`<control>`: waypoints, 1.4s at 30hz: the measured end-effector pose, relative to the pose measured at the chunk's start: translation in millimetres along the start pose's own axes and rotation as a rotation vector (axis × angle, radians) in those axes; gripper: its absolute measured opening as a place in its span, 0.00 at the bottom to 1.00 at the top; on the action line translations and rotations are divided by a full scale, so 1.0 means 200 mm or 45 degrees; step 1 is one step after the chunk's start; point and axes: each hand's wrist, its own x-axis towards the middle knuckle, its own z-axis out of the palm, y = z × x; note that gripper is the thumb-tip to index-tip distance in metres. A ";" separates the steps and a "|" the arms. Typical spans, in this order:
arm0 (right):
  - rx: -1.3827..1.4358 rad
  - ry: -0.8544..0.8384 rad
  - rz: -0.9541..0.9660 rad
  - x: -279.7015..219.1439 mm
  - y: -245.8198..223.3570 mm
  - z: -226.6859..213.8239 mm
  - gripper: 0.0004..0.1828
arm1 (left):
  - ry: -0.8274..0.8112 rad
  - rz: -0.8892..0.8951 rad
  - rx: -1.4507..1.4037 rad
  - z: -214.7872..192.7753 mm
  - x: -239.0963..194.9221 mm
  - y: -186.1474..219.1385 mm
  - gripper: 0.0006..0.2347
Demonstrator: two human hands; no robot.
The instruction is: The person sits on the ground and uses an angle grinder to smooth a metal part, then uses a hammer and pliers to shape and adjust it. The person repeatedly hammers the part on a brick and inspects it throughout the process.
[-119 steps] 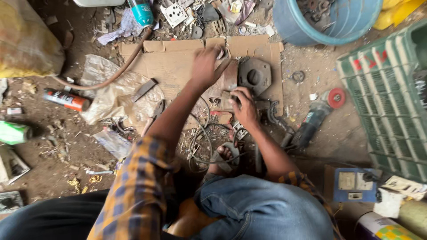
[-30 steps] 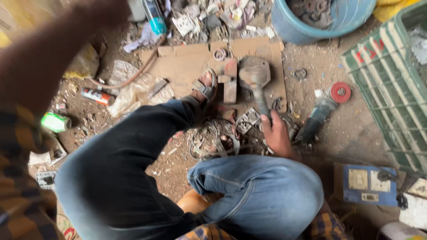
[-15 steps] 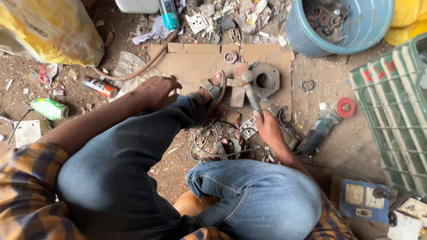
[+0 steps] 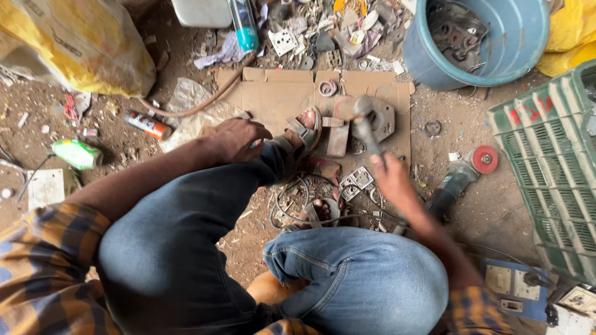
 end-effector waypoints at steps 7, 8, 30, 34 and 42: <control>-0.052 0.234 -0.340 0.08 -0.20 -0.57 0.15 | -0.046 -0.080 -0.020 -0.07 -0.01 0.04 0.15; -0.052 0.252 -0.318 0.09 -0.12 -0.50 0.15 | -0.046 -0.076 -0.029 -0.06 -0.01 0.04 0.14; 0.092 0.182 0.030 -0.18 0.05 -0.05 0.20 | -0.127 -0.031 0.145 0.02 0.26 -0.02 0.17; 0.020 0.219 -0.056 -0.13 0.08 0.04 0.20 | -0.240 0.076 0.518 0.21 0.73 -0.05 0.21; -0.008 0.191 -0.142 -0.10 0.10 0.04 0.20 | -0.116 0.113 0.476 0.20 0.77 -0.08 0.26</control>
